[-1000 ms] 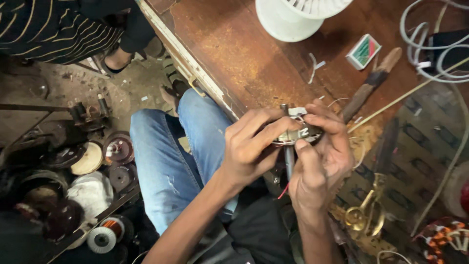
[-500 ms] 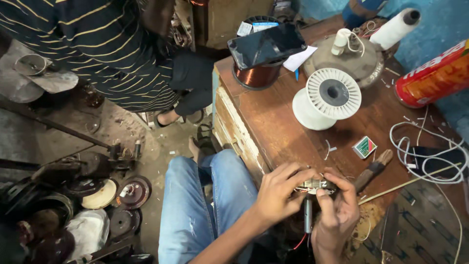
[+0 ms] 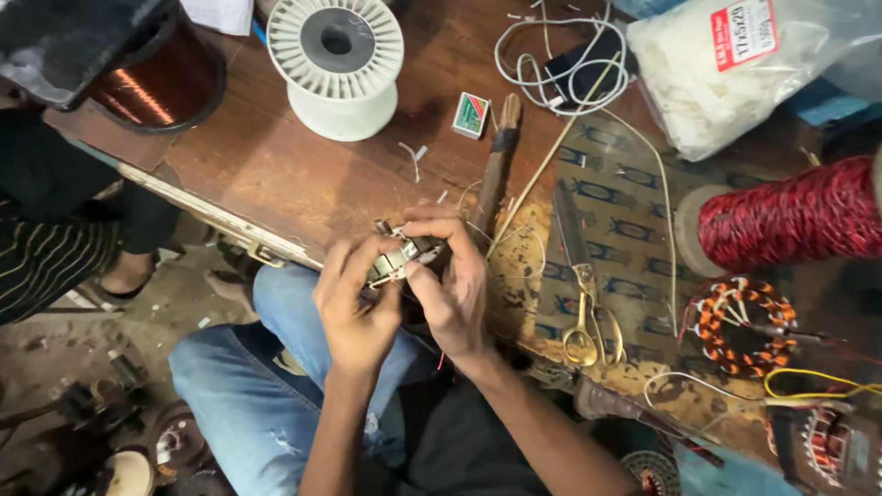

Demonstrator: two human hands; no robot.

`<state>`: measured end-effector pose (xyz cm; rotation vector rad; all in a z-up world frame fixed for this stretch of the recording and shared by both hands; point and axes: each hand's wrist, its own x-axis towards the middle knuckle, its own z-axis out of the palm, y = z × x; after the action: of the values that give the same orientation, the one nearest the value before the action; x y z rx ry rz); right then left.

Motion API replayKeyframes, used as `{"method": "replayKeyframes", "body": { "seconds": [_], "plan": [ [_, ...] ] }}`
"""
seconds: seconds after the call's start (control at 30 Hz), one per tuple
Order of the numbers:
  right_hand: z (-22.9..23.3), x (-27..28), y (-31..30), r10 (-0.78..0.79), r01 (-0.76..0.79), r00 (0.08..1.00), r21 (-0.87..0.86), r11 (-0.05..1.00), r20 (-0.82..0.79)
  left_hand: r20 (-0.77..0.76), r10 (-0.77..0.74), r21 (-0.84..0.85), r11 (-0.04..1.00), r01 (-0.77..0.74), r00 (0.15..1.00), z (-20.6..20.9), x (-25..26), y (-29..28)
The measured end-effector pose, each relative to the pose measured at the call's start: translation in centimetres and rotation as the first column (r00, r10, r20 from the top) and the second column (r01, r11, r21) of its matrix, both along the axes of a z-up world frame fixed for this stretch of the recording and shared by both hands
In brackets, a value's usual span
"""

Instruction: The person sits on the floor and works on a small electric motor, using a knife to cut and adjust wires and white tape on the stator. They manipulate the motor components with their hands, occasionally using the knife to trim excess material.

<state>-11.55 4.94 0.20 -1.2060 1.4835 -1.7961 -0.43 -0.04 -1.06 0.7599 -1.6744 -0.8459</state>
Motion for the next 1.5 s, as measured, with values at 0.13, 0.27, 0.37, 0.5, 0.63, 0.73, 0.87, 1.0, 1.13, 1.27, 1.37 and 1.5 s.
{"method": "replayKeyframes", "body": {
  "seconds": [0.13,0.27,0.37,0.5,0.63,0.73,0.87,1.0,1.13,1.27,1.37,1.5],
  "plan": [
    [0.7,0.4,0.4,-0.028,0.028,1.0,-0.028,0.999,-0.009,-0.005,-0.068,0.058,0.996,0.068,0.998,1.0,0.2,-0.6],
    [0.2,0.1,-0.2,-0.026,0.028,0.987,-0.009,1.0,0.159,-0.096,-0.099,0.139,0.984,0.112,0.99,0.0,0.9,-1.0],
    [-0.5,-0.8,-0.2,-0.018,0.034,0.957,-0.052,0.998,0.291,-0.203,-0.104,0.201,0.969,0.145,0.974,-1.4,0.3,-0.7],
    [-0.6,-1.6,-0.4,0.041,-0.014,0.925,-0.073,0.997,0.378,-0.304,-0.097,0.256,0.95,0.179,0.948,-2.3,0.2,-0.1],
    [-0.4,-1.9,-0.7,0.077,-0.053,0.916,-0.07,0.996,0.393,-0.332,-0.054,0.251,0.957,0.143,0.942,-2.6,0.9,0.2],
    [-0.3,-2.1,-0.8,0.076,-0.061,0.898,-0.049,0.997,0.432,-0.228,-0.023,0.223,0.972,0.075,0.973,-2.8,1.5,0.3],
    [-0.3,-2.5,-1.2,0.075,-0.061,0.885,-0.045,0.997,0.46,-0.247,-0.028,0.23,0.969,0.087,0.969,-2.7,1.4,-0.3],
    [-0.2,-3.0,-1.6,0.089,-0.083,0.844,-0.035,0.996,0.528,-0.227,-0.02,0.167,0.984,0.059,0.974,-2.2,1.2,-1.2],
    [-0.6,-3.9,-1.5,0.077,-0.08,0.802,-0.02,0.997,0.592,-0.208,0.006,0.055,0.998,0.005,0.978,-2.2,0.8,-1.3],
    [-0.8,-4.2,-1.6,0.067,-0.073,0.775,-0.016,0.997,0.628,-0.174,0.0,0.044,0.999,0.008,0.985,-2.1,0.9,-1.2],
    [-0.8,-4.2,-1.5,0.075,-0.082,0.779,-0.017,0.996,0.623,-0.181,0.003,0.047,0.999,0.005,0.984,-2.0,0.9,-1.1],
    [-0.9,-4.6,-1.5,0.075,-0.09,0.763,-0.008,0.996,0.642,-0.223,-0.05,0.19,0.977,0.093,0.974,-2.5,0.9,-0.8]
  ]
}}
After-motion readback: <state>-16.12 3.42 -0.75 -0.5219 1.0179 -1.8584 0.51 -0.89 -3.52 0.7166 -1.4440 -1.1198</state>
